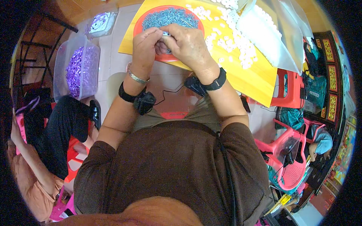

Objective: Assembling small white plastic components by manually inserting small metal pins into them.

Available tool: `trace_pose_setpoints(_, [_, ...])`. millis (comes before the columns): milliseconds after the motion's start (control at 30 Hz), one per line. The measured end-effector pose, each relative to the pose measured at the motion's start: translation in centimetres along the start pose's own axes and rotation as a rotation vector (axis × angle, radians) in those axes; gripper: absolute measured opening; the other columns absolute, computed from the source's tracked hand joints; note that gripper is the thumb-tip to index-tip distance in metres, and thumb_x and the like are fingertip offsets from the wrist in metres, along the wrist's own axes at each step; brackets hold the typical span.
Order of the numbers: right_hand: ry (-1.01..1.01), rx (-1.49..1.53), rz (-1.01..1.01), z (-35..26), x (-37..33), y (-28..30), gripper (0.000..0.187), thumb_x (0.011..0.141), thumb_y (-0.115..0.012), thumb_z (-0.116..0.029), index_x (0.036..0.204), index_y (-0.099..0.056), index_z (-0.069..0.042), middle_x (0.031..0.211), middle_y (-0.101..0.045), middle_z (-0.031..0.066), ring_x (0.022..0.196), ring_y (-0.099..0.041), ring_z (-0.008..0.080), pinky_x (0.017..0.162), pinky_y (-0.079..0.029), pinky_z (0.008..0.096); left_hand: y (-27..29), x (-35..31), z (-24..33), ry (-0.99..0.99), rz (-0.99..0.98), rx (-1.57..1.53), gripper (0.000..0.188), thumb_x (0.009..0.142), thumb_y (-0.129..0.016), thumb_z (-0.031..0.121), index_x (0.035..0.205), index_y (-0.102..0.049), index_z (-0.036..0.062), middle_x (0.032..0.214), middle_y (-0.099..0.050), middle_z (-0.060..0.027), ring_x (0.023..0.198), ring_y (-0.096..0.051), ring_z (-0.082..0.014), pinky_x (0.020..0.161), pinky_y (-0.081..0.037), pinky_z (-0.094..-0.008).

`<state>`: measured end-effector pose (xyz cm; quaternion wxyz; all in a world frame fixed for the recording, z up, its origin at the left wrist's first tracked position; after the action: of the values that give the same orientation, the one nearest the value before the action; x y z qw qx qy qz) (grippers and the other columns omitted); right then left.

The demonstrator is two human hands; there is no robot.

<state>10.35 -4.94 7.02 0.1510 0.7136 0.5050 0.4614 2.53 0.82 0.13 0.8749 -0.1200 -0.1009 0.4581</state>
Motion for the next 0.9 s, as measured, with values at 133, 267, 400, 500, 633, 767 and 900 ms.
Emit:
trace_pose_setpoints(133, [0.009,0.024,0.018,-0.3,0.3,0.5,0.017,0.078,-0.064,-0.015,0.092,-0.065,-0.005,0.077,-0.064,0.0132,0.068,-0.063,0.0303,0.061,-0.051,0.0345,0.0,-0.1,0.7,-0.012,0.020,0.034,0.022,0.087,-0.050,0.016,0.076,-0.060,-0.0012,0.061,-0.057,-0.0030,0.053,-0.052,-0.0074,0.049,-0.043,-0.0208])
trace_pose_setpoints(267, [-0.008,0.013,0.093,0.5,0.8,3.9,0.021,0.078,-0.067,-0.020,0.092,-0.067,-0.005,0.074,-0.064,0.0128,0.063,-0.063,0.0256,0.057,-0.050,0.0313,1.0,0.1,0.7,-0.032,0.005,0.102,0.025,0.090,-0.047,0.019,0.075,-0.059,0.0030,0.063,-0.056,-0.0016,0.052,-0.050,-0.0075,0.048,-0.039,-0.0199])
trace_pose_setpoints(400, [-0.115,-0.234,0.332,5.1,1.2,12.7,0.021,0.078,-0.069,-0.019,0.096,-0.068,-0.009,0.075,-0.066,0.0116,0.064,-0.064,0.0213,0.059,-0.049,0.0296,2.5,0.1,1.8,-0.042,0.093,0.093,0.023,0.088,-0.047,0.017,0.077,-0.060,0.0014,0.063,-0.056,-0.0022,0.053,-0.050,-0.0084,0.049,-0.038,-0.0199])
trace_pose_setpoints(500, [-0.309,-0.653,0.447,5.0,2.2,19.4,0.028,0.078,-0.066,-0.016,0.103,-0.061,-0.003,0.093,-0.061,0.0167,0.082,-0.058,0.0342,0.072,-0.046,0.0390,2.6,0.6,1.6,-0.039,0.091,0.040,0.023,0.088,-0.047,0.017,0.077,-0.060,0.0017,0.063,-0.056,-0.0022,0.053,-0.050,-0.0080,0.049,-0.038,-0.0193])
trace_pose_setpoints(633, [0.003,-0.927,0.515,5.1,2.0,20.7,0.024,0.080,-0.066,-0.022,0.100,-0.066,-0.009,0.088,-0.065,0.0142,0.082,-0.063,0.0243,0.071,-0.048,0.0346,2.0,0.6,1.4,-0.016,0.071,0.036,0.022,0.088,-0.049,0.017,0.076,-0.061,0.0020,0.062,-0.055,-0.0006,0.052,-0.049,-0.0068,0.047,-0.038,-0.0188])
trace_pose_setpoints(767, [-0.200,-0.552,0.226,9.4,0.4,15.3,0.016,0.082,-0.064,-0.022,0.092,-0.069,-0.010,0.089,-0.068,0.0082,0.078,-0.064,0.0224,0.070,-0.049,0.0308,2.1,0.6,1.2,-0.022,0.068,0.038,0.022,0.089,-0.047,0.017,0.078,-0.060,0.0026,0.063,-0.055,-0.0013,0.052,-0.050,-0.0073,0.046,-0.037,-0.0184])
trace_pose_setpoints(900, [-0.263,-0.478,-0.175,12.6,-1.2,8.8,0.020,0.078,-0.062,-0.024,0.089,-0.069,-0.009,0.081,-0.066,0.0134,0.076,-0.063,0.0310,0.069,-0.049,0.0380,2.3,0.7,0.9,-0.011,0.064,0.035,0.022,0.089,-0.048,0.017,0.079,-0.060,0.0028,0.063,-0.056,-0.0012,0.052,-0.050,-0.0071,0.046,-0.037,-0.0181])
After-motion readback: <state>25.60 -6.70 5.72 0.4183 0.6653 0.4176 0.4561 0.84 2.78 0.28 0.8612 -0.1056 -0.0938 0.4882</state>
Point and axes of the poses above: each hand's wrist, its own x-axis towards the middle knuckle, its own y-axis out of the back of the hand, z = x × y, the point moved 9 cm from there along x, towards the middle knuckle
